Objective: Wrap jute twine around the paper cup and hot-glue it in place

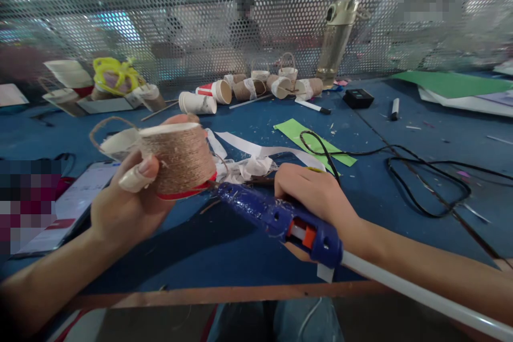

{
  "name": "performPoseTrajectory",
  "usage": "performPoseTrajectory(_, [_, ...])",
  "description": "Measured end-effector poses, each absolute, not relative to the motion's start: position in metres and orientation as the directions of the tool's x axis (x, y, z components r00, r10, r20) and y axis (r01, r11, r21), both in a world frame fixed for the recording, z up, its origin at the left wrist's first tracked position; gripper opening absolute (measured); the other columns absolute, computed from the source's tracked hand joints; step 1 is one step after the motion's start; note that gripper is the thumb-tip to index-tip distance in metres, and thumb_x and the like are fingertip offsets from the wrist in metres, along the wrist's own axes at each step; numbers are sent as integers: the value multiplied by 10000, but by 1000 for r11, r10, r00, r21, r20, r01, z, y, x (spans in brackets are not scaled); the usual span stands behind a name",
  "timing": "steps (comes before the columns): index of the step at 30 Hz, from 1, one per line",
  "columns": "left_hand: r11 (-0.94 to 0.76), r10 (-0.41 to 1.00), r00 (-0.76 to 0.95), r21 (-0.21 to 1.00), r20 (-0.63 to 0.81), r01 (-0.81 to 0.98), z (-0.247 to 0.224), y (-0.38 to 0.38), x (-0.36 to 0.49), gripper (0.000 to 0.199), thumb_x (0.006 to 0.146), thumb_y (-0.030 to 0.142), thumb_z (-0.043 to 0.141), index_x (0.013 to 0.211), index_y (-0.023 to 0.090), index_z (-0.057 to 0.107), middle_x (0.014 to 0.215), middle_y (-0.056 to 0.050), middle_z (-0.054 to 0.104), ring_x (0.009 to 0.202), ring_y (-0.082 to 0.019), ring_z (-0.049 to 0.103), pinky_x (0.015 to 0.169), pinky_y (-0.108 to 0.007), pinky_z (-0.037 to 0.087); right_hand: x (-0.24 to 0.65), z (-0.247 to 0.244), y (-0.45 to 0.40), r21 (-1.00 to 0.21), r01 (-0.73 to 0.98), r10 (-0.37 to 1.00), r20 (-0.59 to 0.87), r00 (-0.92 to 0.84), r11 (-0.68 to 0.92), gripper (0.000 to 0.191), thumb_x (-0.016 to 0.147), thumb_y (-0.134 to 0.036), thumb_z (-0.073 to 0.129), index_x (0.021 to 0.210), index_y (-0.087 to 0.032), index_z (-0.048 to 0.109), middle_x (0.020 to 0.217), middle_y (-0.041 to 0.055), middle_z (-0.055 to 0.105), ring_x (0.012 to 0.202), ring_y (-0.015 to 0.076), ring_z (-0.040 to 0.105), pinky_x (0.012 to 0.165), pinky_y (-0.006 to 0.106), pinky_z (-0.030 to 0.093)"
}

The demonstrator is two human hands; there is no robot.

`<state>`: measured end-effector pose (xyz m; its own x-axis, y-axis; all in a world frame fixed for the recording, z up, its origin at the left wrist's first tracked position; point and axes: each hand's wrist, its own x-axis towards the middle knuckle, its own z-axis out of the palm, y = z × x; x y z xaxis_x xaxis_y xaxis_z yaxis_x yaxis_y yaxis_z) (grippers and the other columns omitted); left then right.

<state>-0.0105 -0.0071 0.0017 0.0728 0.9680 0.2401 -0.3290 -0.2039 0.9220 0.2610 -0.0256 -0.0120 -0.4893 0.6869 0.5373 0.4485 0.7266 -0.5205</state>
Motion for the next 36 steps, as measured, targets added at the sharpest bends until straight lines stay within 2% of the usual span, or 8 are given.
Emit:
performPoseTrajectory(7, [-183,975,69,940,211,-287,0,-7,-10,507,806,379,859,1299,310,765,1311,-65,720,1228,-337,646,975,-476,601,257,-10,-30,-515,434,673,548,-496,739,282,789,-109,643,806,-261,406,714,-53,455,597,123,385,583,293,310])
performPoseTrajectory(10, [-202,971,70,939,229,-278,0,-7,-11,512,815,381,853,1313,309,759,1342,-70,709,1271,-357,627,1014,-514,583,255,-9,-32,-501,460,680,543,-492,733,272,833,-114,618,807,-261,391,699,-52,445,592,126,373,593,301,308])
performPoseTrajectory(15, [-184,972,88,936,219,-300,1,-7,-12,516,808,394,847,1312,314,767,1295,-69,724,1271,-363,644,1005,-498,599,258,-8,-29,-498,457,676,544,-497,737,301,773,-95,644,795,-259,393,707,-56,456,589,120,370,578,290,313])
performPoseTrajectory(20, [-208,963,93,919,252,-334,3,-5,-12,517,830,402,820,1328,278,758,1347,-74,726,1293,-350,631,1027,-471,584,262,-10,-25,-518,429,672,537,-510,740,308,745,-88,660,794,-255,406,720,-57,447,594,117,362,568,279,306])
performPoseTrajectory(25, [-240,956,81,912,282,-334,2,-4,-11,486,902,374,755,1385,350,710,1332,-23,729,1197,-316,679,1012,-469,569,262,-10,-26,-525,453,693,524,-495,721,303,738,-95,659,785,-257,407,715,-54,452,601,126,362,574,287,304])
performPoseTrajectory(31, [-245,964,38,935,263,-255,0,-4,-9,432,907,452,728,1309,294,753,1544,-43,580,1446,-370,502,1175,-487,456,259,-15,-25,-503,421,656,565,-501,755,271,783,-158,651,789,-262,401,681,-52,456,566,123,376,540,288,298])
performPoseTrajectory(33, [-210,968,81,940,239,-268,0,-4,-8,455,901,477,742,1315,289,742,1463,-52,632,1393,-361,540,1160,-488,470,257,-18,-23,-449,400,601,624,-500,799,254,813,-191,640,783,-265,399,646,-57,431,535,119,361,511,288,279])
performPoseTrajectory(36, [-181,965,137,948,223,-264,-1,-5,-9,509,893,520,753,1350,300,714,1284,-53,702,1248,-329,619,1041,-447,549,256,-20,-20,-408,387,561,652,-510,827,267,859,-120,586,757,-260,383,631,-57,417,522,109,380,499,278,272])
